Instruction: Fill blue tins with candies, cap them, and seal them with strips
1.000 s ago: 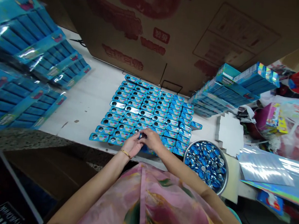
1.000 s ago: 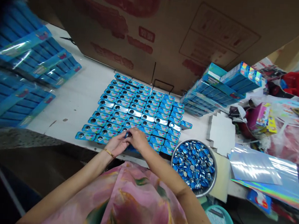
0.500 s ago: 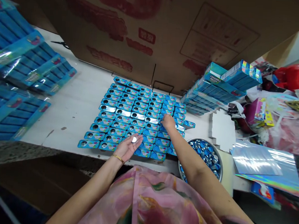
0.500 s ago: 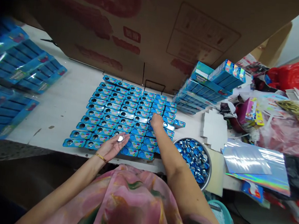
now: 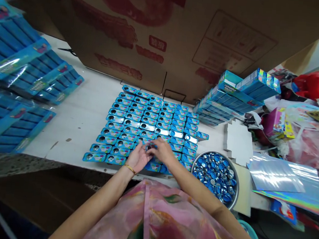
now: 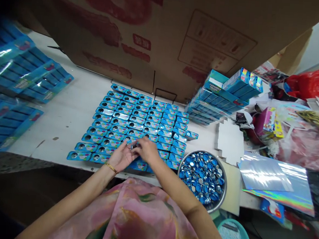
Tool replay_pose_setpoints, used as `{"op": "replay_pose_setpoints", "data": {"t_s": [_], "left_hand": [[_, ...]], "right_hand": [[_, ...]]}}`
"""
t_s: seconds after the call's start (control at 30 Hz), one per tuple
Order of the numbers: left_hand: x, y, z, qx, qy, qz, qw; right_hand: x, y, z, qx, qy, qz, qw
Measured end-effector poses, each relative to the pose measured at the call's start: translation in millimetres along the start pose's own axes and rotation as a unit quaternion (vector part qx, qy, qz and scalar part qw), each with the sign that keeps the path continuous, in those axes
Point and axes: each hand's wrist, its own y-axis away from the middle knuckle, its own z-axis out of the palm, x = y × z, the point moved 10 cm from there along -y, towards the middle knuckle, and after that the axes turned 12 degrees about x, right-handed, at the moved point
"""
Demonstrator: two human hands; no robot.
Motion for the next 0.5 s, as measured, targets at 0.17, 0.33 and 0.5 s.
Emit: {"op": "replay_pose_setpoints", "data": {"t_s": [0.17, 0.33, 0.5], "left_hand": [[-2.8, 0.9, -1.9, 0.01, -0.033, -0.006, 0.999], [14.6, -1.5, -35.5, 0.076, -0.056, 0.044, 0.995], [20.6, 3.2, -47.0, 0.088, -0.048, 0.057, 0.993]], "right_hand": [[10.9, 3.2, 16.2, -0.003, -0.066, 0.032, 0.997], [48.1, -35.6, 4.4, -0.01, 0.089, 0.103, 0.991], [46.5, -61.9, 21.5, -0.102, 0.215, 0.115, 0.964]]}}
